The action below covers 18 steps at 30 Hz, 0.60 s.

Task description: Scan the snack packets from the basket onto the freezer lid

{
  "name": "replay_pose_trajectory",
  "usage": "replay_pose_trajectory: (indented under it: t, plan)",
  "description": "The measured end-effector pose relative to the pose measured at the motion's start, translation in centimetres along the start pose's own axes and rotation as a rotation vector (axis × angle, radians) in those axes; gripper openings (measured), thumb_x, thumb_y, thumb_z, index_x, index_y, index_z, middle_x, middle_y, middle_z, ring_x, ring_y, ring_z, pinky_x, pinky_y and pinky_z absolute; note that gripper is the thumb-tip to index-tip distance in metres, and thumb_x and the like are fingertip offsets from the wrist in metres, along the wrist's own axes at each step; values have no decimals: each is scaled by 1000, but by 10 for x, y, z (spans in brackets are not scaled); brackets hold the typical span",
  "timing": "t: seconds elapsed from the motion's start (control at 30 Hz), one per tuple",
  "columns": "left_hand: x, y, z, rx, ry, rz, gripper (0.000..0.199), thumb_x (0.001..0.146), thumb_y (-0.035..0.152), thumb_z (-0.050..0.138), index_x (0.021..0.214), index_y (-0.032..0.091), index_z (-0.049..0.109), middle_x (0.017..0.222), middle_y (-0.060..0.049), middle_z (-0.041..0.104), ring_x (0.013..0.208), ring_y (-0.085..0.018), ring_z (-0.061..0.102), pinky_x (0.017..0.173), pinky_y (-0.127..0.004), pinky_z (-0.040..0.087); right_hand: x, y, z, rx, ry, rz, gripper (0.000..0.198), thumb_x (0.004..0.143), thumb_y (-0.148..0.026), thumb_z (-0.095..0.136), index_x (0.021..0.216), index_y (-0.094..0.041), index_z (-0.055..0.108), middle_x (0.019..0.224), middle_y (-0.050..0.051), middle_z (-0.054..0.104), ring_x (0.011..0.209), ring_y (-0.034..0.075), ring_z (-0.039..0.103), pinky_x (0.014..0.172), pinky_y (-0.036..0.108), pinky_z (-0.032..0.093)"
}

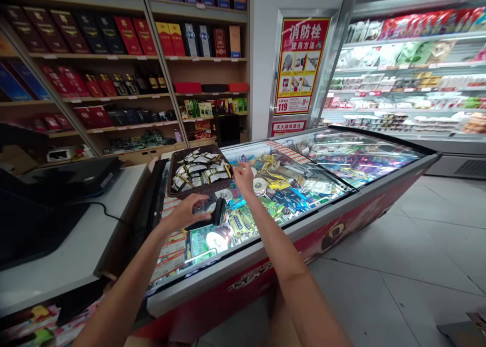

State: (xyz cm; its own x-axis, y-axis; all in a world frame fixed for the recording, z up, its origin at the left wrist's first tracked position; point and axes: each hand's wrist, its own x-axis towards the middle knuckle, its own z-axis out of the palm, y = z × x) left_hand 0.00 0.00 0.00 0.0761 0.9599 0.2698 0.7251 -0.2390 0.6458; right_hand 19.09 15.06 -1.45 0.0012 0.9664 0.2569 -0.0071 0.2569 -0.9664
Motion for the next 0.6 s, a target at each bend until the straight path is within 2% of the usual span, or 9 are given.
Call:
replay_pose_trajectory:
  t: [0.07,0.13,0.17,0.27,0.4,0.5,0.6]
  plan:
    - [-9,-7,8,61,-74,12,80,49,50,90,120,23,66,112,-9,67,102,-30,66,86,-39,53,4,25,2,-161,153,-16,37,89,-43,47,117,-18,50,67,-1,62,61,18,58,62,28,43]
    - [-19,-15,16,120,-101,11,88,49,47,91,129,23,61,120,-10,64,109,-32,64,88,-40,53,5,47,3,-338,283,2,33,91,-36,44,117,-16,51,72,2,66,74,22,63,69,30,42]
    - [-22,-20,20,147,-102,8,91,52,47,90,133,25,57,124,-11,62,112,-32,63,89,-41,52,4,56,3,-401,297,22,32,91,-35,44,116,-16,51,75,4,67,78,23,64,70,30,40]
    - [-30,-37,33,337,-80,-7,87,67,44,83,143,28,44,131,-10,59,117,-32,61,91,-41,52,3,69,6,-528,271,-55,31,94,-33,42,119,-17,51,82,4,70,81,23,65,69,30,37]
    - [-35,-48,47,543,-45,104,64,84,34,69,143,27,44,128,-11,63,119,-32,59,98,-46,49,2,66,12,-624,216,-74,29,96,-30,41,120,-17,49,82,3,70,80,22,65,66,29,34]
    - [-38,-45,51,562,-16,159,56,90,30,59,143,25,43,123,-11,67,113,-30,63,94,-46,51,1,64,15,-649,187,-56,29,96,-30,41,120,-17,49,84,2,71,80,22,65,65,29,34]
    - [-41,-37,48,497,-13,165,54,88,30,57,141,25,45,122,-11,68,109,-29,66,90,-43,54,1,65,14,-654,183,-32,30,95,-31,40,121,-17,48,86,2,71,83,22,65,67,29,34]
